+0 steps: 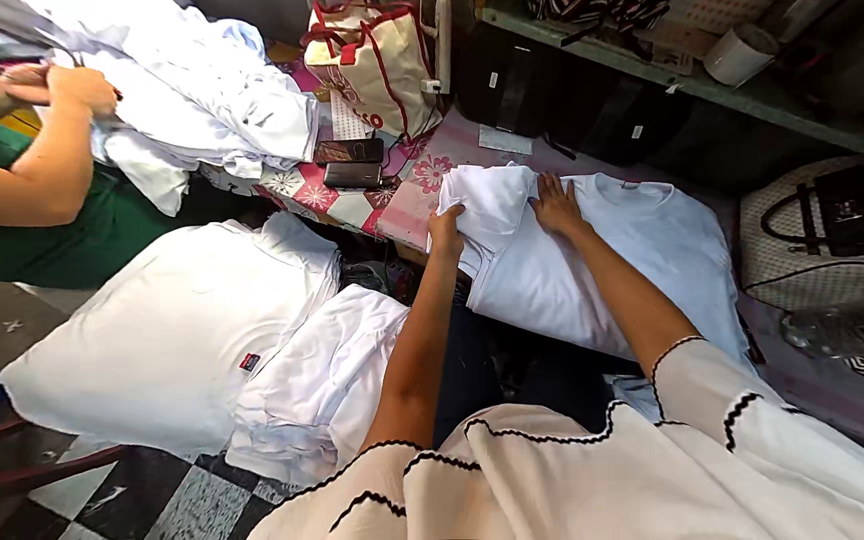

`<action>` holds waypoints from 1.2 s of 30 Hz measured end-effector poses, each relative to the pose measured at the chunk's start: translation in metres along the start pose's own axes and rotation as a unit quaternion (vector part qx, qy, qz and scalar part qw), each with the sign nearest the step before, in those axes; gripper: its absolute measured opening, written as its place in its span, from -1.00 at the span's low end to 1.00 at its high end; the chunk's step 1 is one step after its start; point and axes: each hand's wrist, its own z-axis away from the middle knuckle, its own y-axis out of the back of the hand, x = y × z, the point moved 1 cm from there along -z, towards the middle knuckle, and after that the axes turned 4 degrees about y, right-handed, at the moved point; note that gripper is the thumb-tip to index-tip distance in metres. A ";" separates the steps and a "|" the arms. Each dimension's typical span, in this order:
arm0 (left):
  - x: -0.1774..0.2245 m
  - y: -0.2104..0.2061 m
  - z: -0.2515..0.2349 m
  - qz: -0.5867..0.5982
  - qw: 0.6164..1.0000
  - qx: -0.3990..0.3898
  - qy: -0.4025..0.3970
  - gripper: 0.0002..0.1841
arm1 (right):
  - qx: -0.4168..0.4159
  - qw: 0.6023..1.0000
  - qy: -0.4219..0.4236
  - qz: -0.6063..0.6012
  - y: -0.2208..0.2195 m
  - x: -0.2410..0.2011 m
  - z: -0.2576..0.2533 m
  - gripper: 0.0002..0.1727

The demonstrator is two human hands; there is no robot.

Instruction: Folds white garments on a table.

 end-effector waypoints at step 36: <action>0.038 0.026 -0.095 -0.667 0.725 -0.140 -0.097 -0.61 | -0.125 0.967 0.135 -0.175 0.103 -0.093 -0.061 -0.72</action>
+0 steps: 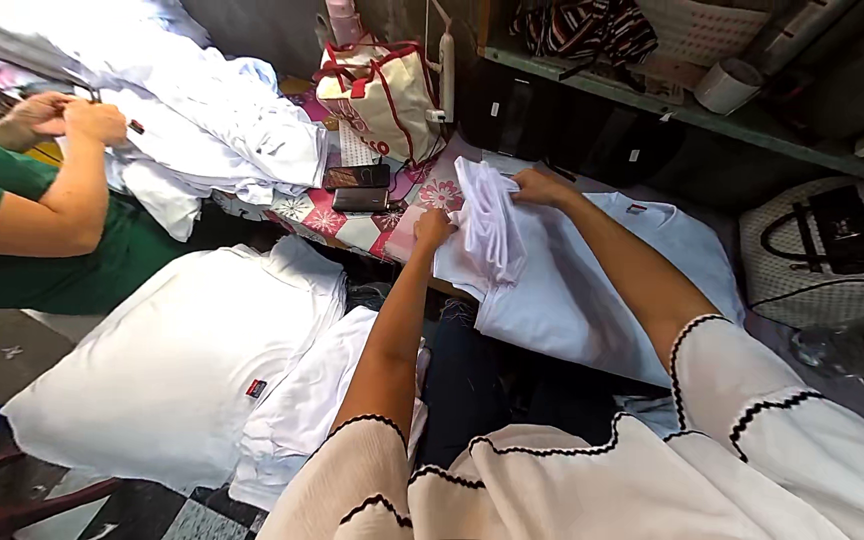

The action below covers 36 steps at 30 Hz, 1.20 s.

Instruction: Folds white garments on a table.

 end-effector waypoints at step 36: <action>0.026 -0.021 -0.041 0.042 0.988 0.092 -0.117 -0.36 | -0.024 0.960 0.280 0.011 0.016 -0.055 0.204 -0.68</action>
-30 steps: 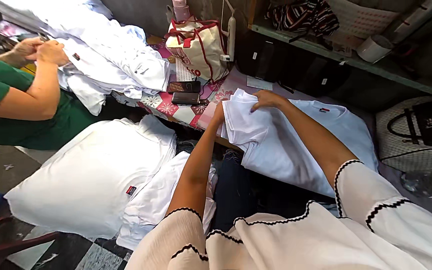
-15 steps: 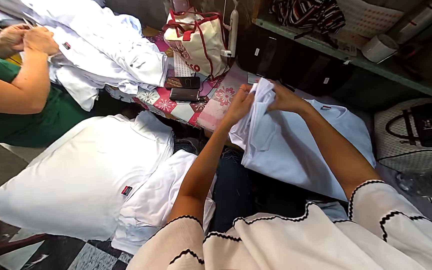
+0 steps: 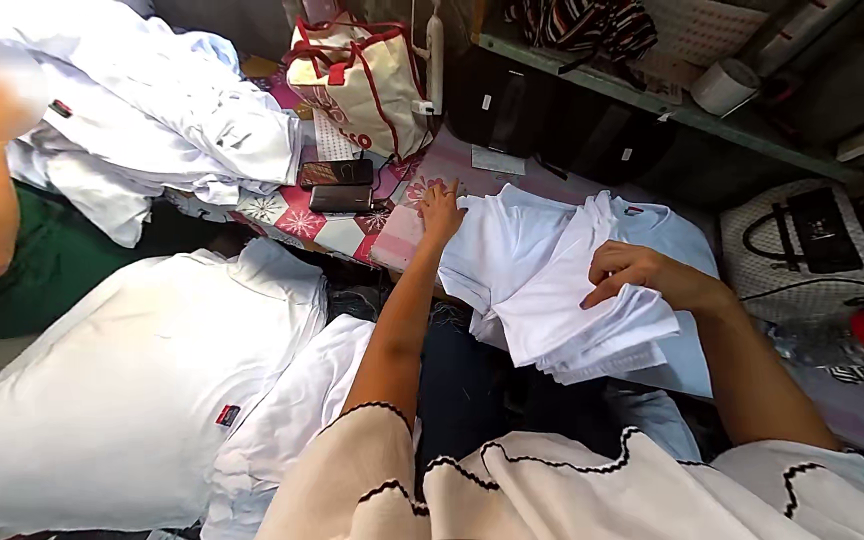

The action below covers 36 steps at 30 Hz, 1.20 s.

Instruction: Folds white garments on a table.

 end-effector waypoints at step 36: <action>0.075 0.068 0.054 0.225 0.951 0.021 -0.211 -0.79 | 0.226 0.965 -0.073 0.115 -0.035 0.001 -0.012 -0.71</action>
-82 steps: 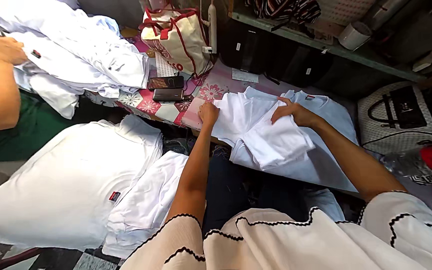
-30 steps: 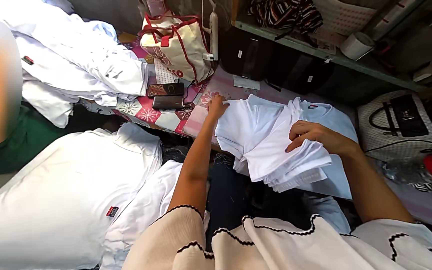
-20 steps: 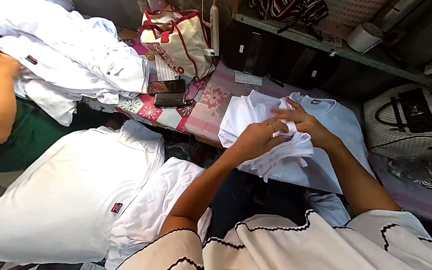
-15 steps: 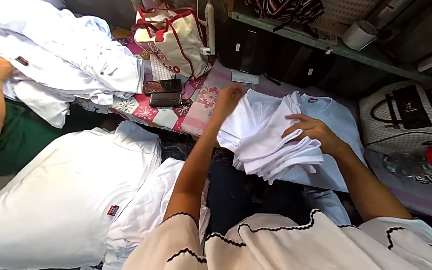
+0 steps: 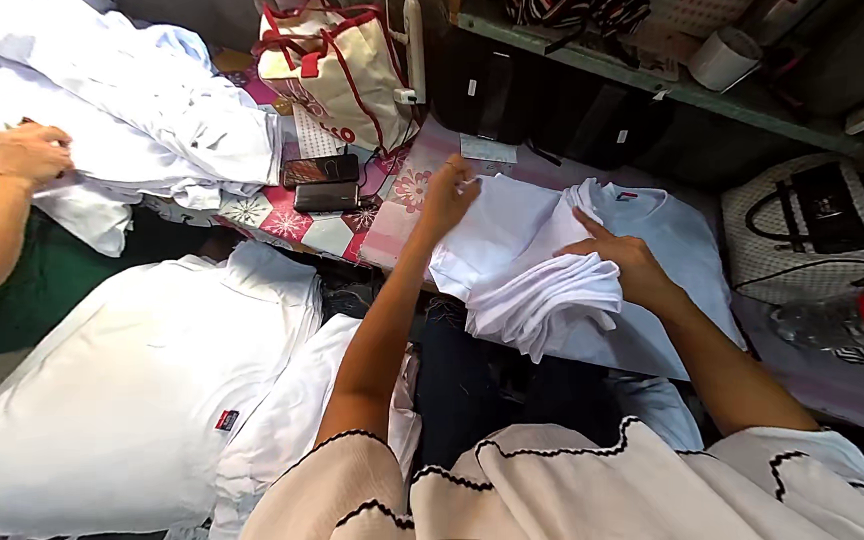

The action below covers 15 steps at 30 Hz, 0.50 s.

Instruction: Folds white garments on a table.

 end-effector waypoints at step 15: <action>-0.063 -0.047 0.010 -0.247 0.921 -0.041 0.298 -0.24 | -0.042 0.988 -0.102 -0.110 0.017 -0.002 0.026 -0.67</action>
